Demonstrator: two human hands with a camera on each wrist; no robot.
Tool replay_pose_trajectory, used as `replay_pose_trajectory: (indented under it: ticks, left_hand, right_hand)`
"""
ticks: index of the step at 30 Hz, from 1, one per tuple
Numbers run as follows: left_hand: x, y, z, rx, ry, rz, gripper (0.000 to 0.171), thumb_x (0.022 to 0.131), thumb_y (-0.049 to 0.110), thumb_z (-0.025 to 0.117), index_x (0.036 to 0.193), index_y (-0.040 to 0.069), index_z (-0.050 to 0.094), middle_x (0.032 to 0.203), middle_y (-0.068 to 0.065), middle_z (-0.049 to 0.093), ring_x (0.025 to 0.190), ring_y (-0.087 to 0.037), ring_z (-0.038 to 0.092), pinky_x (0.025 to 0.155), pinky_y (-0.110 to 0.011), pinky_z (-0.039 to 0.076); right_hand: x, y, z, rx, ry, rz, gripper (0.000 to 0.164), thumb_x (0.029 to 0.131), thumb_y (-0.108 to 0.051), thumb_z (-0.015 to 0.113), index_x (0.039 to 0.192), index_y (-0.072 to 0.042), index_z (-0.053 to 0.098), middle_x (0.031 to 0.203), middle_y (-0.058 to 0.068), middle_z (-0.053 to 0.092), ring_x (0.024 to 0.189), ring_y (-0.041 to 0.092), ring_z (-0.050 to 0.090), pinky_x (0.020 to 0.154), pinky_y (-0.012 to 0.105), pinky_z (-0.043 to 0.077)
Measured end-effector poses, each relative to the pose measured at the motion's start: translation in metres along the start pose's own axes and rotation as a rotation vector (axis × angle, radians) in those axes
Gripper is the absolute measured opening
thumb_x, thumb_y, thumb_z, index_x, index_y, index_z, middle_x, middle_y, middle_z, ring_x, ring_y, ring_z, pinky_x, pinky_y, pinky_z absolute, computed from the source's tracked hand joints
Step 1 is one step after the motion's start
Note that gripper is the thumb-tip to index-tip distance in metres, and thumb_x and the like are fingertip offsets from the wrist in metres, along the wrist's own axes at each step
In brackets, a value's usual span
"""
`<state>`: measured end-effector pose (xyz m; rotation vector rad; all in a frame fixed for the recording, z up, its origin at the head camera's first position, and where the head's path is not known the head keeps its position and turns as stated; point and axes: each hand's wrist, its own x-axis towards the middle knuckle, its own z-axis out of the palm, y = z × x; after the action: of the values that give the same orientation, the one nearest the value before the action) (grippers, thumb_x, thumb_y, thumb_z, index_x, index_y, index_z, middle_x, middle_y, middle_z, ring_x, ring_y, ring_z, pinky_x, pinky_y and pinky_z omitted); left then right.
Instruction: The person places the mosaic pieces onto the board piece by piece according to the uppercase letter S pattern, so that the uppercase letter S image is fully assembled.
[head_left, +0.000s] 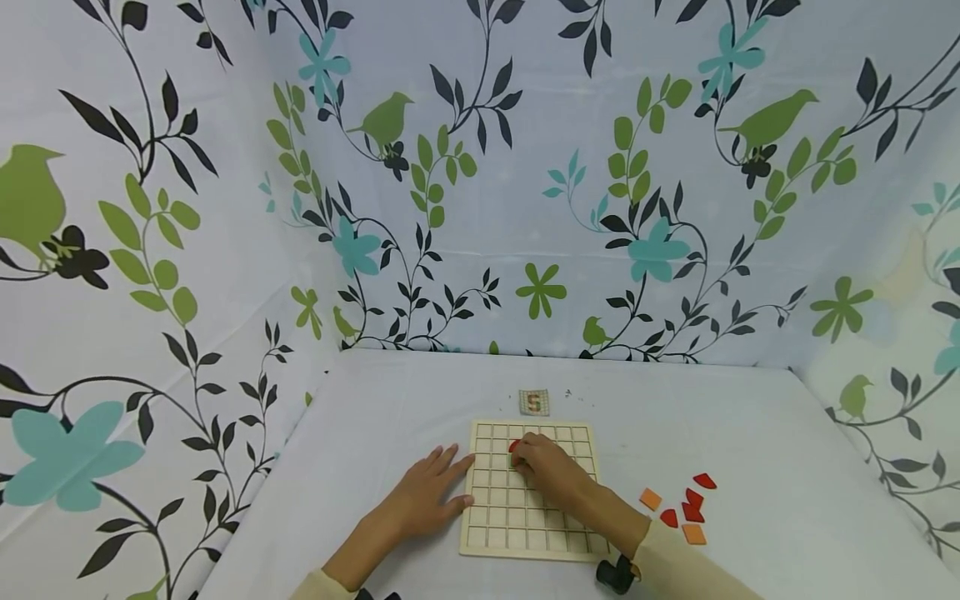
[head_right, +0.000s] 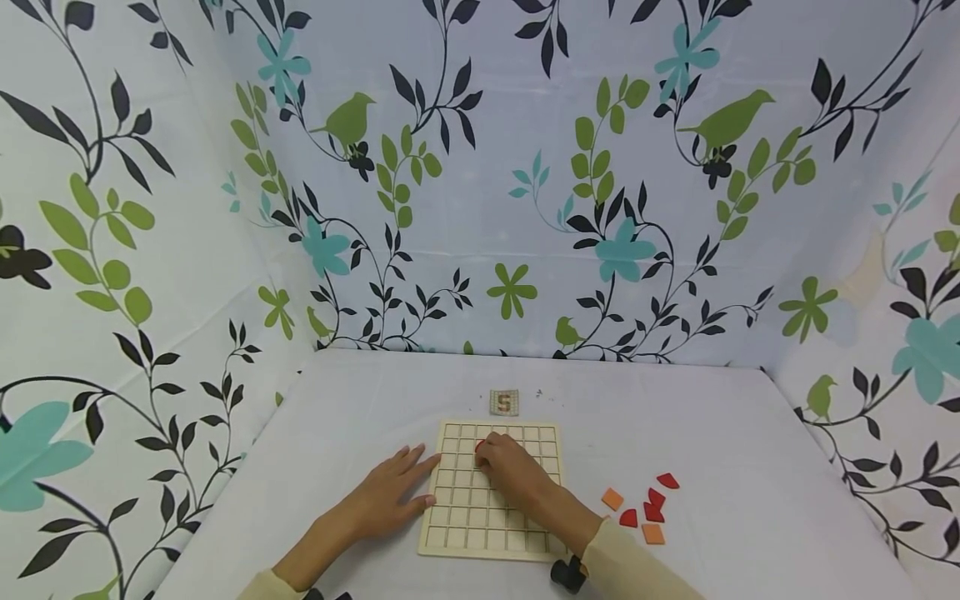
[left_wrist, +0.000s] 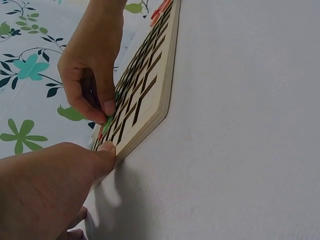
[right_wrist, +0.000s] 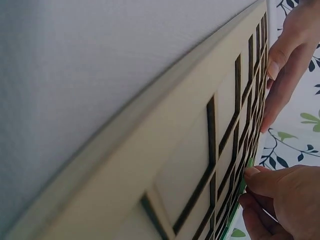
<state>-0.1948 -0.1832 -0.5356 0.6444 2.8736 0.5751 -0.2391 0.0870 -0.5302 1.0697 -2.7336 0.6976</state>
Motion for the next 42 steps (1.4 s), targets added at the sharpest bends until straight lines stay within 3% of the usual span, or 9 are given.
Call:
replay_pose_trajectory:
  ticks: [11, 18, 25, 33, 37, 42]
  left_hand:
    - [0.001, -0.001, 0.002, -0.003, -0.001, -0.014, 0.069, 0.105, 0.053, 0.059, 0.163, 0.020, 0.042, 0.171, -0.018, 0.031, 0.158, -0.047, 0.027, 0.123, -0.068, 0.028]
    - [0.001, -0.001, 0.004, -0.015, -0.006, -0.010, 0.070, 0.105, 0.054, 0.058, 0.164, 0.019, 0.041, 0.171, -0.019, 0.030, 0.158, -0.047, 0.026, 0.123, -0.068, 0.028]
    - [0.000, -0.001, 0.005, -0.003, 0.012, 0.000, 0.071, 0.105, 0.055, 0.057, 0.163, 0.017, 0.042, 0.171, -0.020, 0.032, 0.157, -0.048, 0.027, 0.122, -0.069, 0.029]
    - [0.000, -0.001, 0.006, -0.004, 0.017, 0.005, 0.070, 0.105, 0.054, 0.058, 0.163, 0.017, 0.042, 0.171, -0.020, 0.032, 0.157, -0.048, 0.027, 0.121, -0.069, 0.030]
    - [0.001, -0.002, 0.006, -0.001, 0.018, 0.008, 0.070, 0.106, 0.054, 0.057, 0.163, 0.017, 0.043, 0.171, -0.020, 0.032, 0.157, -0.048, 0.027, 0.121, -0.069, 0.030]
    - [0.000, -0.001, 0.005, -0.008, 0.006, 0.001, 0.070, 0.106, 0.055, 0.057, 0.163, 0.018, 0.042, 0.171, -0.019, 0.031, 0.158, -0.048, 0.026, 0.122, -0.069, 0.029]
  right_hand:
    - [-0.009, 0.009, -0.012, 0.006, 0.039, -0.009, 0.012, 0.095, -0.005, 0.078, 0.107, -0.006, 0.075, 0.106, 0.003, 0.066, 0.100, 0.018, 0.064, 0.086, 0.031, 0.059]
    - [-0.040, 0.038, -0.055, 0.034, 0.080, 0.213, 0.016, 0.096, -0.008, 0.078, 0.112, -0.006, 0.074, 0.108, 0.002, 0.068, 0.104, 0.022, 0.066, 0.089, 0.040, 0.060]
    - [-0.094, 0.083, -0.103, -0.026, 0.098, 0.377, 0.023, 0.095, -0.007, 0.079, 0.117, -0.003, 0.073, 0.109, 0.008, 0.069, 0.104, 0.030, 0.068, 0.093, 0.051, 0.060]
    - [-0.151, 0.133, -0.137, 0.026, -0.020, 0.504, 0.031, 0.093, 0.000, 0.075, 0.123, 0.004, 0.068, 0.114, 0.019, 0.067, 0.104, 0.038, 0.065, 0.090, 0.053, 0.061]
    - [-0.161, 0.146, -0.139, 0.039, -0.073, 0.529, 0.026, 0.093, 0.002, 0.070, 0.118, 0.003, 0.069, 0.109, 0.015, 0.067, 0.100, 0.032, 0.065, 0.092, 0.055, 0.059]
    - [-0.164, 0.148, -0.138, 0.042, -0.079, 0.512, 0.015, 0.094, 0.003, 0.067, 0.109, 0.000, 0.072, 0.103, 0.009, 0.067, 0.096, 0.027, 0.063, 0.092, 0.053, 0.059]
